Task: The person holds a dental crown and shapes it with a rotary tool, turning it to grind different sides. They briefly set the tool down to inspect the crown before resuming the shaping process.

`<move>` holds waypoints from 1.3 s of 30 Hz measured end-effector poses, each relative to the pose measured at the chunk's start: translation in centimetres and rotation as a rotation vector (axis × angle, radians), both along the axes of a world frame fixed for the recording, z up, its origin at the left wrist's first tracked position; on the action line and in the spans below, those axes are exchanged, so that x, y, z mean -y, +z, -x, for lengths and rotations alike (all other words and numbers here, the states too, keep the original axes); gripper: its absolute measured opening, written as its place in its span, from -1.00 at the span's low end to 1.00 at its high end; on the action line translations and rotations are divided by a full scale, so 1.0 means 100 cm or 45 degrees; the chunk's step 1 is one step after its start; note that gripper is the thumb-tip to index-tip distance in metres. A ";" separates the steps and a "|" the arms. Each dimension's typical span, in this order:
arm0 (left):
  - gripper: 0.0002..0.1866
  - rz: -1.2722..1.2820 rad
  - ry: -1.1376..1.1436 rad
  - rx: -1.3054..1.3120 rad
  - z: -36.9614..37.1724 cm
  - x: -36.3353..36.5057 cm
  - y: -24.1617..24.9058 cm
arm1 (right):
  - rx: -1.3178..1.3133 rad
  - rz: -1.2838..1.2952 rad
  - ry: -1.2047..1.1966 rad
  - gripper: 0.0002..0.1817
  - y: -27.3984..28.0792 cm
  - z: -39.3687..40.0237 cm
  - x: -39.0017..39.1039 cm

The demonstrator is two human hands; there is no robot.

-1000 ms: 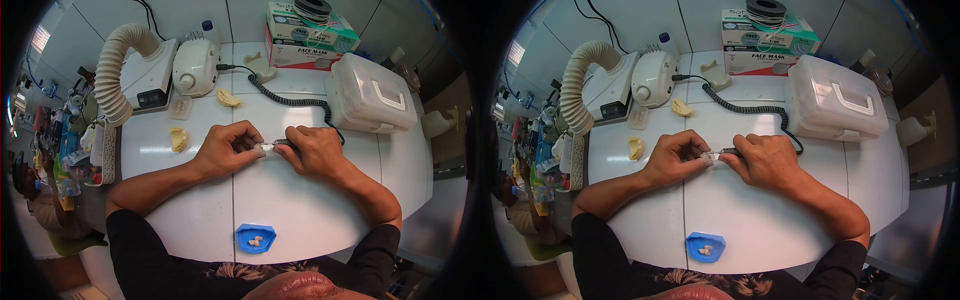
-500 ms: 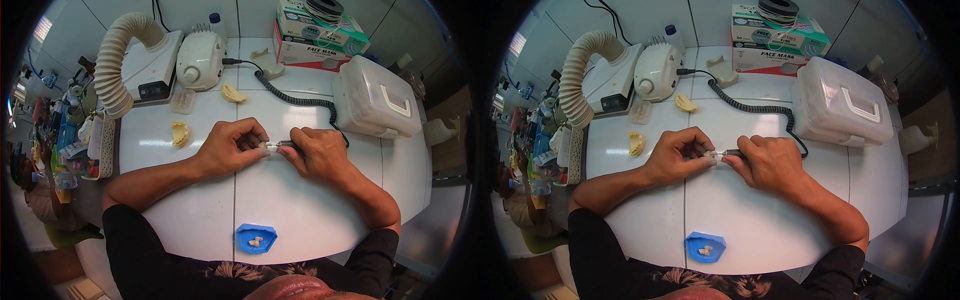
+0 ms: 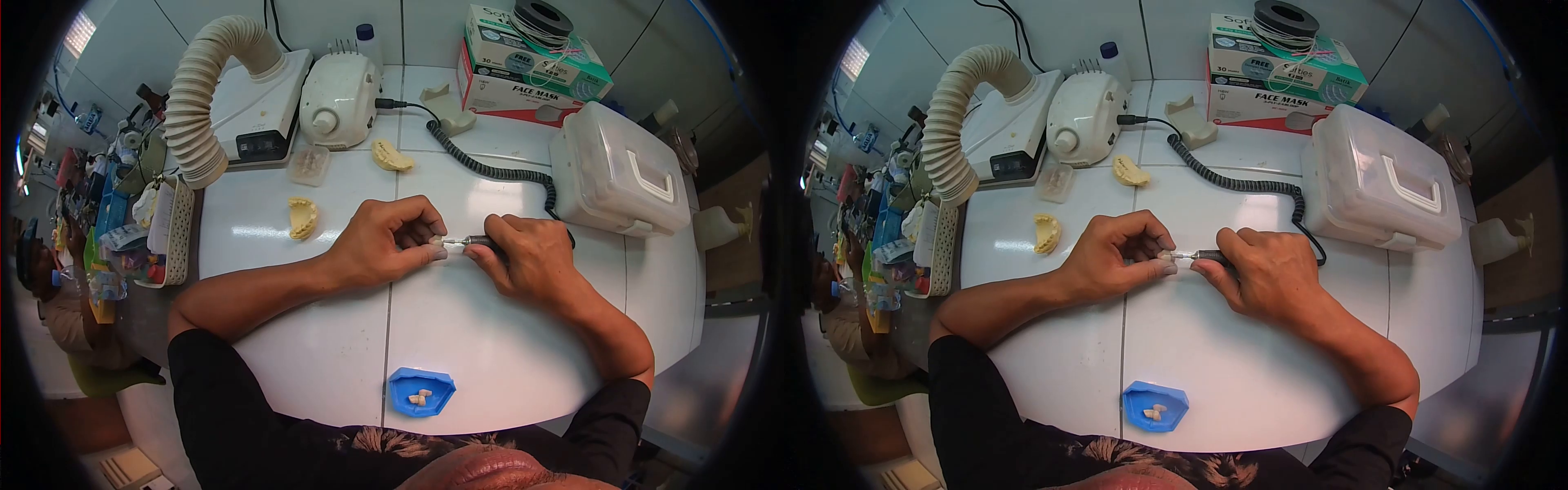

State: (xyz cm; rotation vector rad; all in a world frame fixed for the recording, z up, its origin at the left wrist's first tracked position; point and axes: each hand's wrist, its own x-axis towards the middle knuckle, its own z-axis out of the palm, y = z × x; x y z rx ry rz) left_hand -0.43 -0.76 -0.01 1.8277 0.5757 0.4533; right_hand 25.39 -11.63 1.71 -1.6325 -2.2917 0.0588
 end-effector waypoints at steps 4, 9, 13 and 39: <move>-0.74 -0.011 0.002 -0.016 0.000 0.000 0.001 | 0.007 0.019 -0.008 -0.51 0.001 0.000 0.000; -0.74 -0.019 0.007 -0.024 0.000 0.001 0.001 | 0.011 0.011 -0.003 -0.49 0.000 -0.001 0.000; -0.74 -0.038 -0.003 0.008 0.000 0.000 -0.001 | 0.015 0.012 -0.001 -0.49 0.000 -0.001 0.000; -0.74 -0.039 0.004 0.017 0.000 0.000 -0.002 | 0.009 0.004 0.000 -0.50 0.000 -0.001 0.000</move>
